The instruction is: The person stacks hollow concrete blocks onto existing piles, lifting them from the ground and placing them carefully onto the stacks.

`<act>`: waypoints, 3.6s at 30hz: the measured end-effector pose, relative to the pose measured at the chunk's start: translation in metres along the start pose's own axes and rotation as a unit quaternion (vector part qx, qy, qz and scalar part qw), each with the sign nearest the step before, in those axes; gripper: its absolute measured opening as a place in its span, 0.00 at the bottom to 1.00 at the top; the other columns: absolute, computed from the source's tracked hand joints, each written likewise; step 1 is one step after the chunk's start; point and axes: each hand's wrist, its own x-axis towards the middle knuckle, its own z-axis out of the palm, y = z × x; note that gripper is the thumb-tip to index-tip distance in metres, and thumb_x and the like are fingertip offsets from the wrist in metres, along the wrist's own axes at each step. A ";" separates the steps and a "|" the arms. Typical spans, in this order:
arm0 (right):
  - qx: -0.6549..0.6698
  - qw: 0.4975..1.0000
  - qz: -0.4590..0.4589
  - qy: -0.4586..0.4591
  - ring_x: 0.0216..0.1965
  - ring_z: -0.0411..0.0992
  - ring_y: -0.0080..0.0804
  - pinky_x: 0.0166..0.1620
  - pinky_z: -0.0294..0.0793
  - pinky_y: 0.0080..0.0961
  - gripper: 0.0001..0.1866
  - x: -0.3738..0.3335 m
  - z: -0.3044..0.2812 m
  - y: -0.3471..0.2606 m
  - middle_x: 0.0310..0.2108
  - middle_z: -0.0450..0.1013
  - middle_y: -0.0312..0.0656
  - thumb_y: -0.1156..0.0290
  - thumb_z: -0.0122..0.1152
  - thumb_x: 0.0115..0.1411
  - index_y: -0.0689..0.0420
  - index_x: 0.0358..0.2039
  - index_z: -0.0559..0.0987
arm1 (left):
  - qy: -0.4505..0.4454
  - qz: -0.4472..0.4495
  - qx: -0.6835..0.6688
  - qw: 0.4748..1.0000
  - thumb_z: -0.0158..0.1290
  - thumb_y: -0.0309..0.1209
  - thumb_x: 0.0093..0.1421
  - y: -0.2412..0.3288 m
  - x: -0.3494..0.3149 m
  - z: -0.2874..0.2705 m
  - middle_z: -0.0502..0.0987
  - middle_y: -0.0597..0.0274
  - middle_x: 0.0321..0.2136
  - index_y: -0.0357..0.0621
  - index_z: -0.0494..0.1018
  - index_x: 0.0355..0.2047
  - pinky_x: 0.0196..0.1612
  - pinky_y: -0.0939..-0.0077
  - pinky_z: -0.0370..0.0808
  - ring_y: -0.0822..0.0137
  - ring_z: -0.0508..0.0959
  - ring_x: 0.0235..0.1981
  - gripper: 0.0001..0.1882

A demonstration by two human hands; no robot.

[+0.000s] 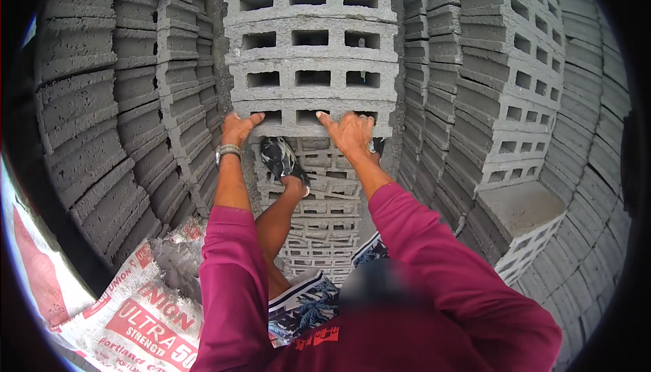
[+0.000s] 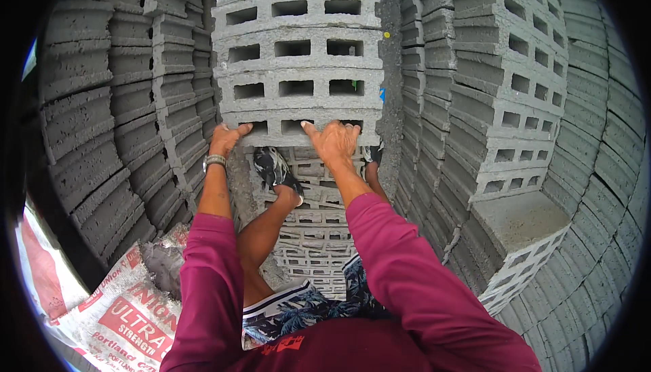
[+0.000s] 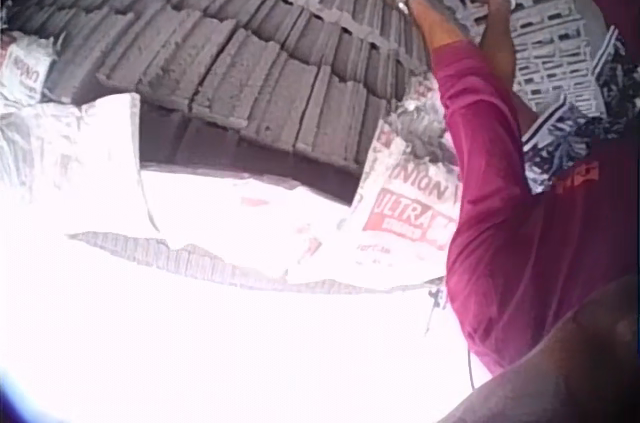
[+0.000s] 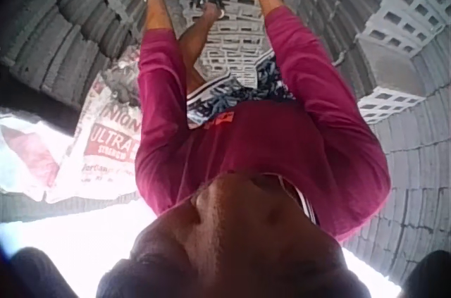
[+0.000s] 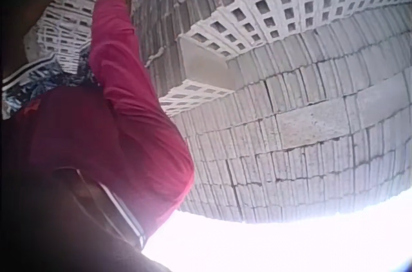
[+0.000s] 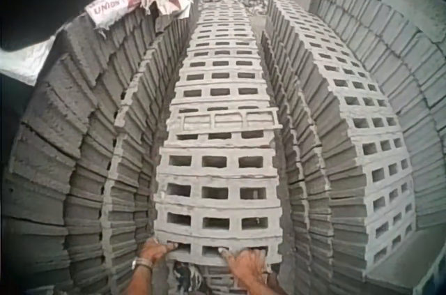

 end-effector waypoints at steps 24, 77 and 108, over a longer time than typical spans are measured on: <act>0.143 0.979 -0.144 0.017 0.29 0.76 0.52 0.50 0.69 0.40 0.23 -0.201 -0.280 0.135 0.19 0.76 0.57 0.54 0.71 0.45 0.67 0.19 0.80 | 0.223 0.115 -0.159 0.955 0.61 0.31 0.51 0.080 -0.448 0.009 0.80 0.47 0.33 0.24 0.74 0.27 0.40 0.63 0.73 0.61 0.77 0.32 0.16; -0.035 0.998 -0.043 -0.028 0.47 0.75 0.49 0.58 0.57 0.44 0.37 0.045 -0.094 -0.022 0.40 0.79 0.56 0.38 0.56 0.60 0.68 0.40 0.82 | 0.000 0.010 -0.001 1.000 0.67 0.49 0.46 0.093 0.004 -0.062 0.70 0.34 0.59 0.23 0.64 0.61 0.63 0.64 0.67 0.48 0.72 0.61 0.50; 0.146 0.977 -0.148 0.041 0.28 0.75 0.55 0.48 0.72 0.42 0.22 -0.105 -0.389 0.121 0.19 0.75 0.58 0.57 0.68 0.46 0.68 0.19 0.79 | 0.212 0.236 -0.092 0.944 0.58 0.28 0.49 0.237 -0.406 -0.028 0.77 0.53 0.37 0.29 0.74 0.42 0.49 0.67 0.70 0.58 0.76 0.38 0.20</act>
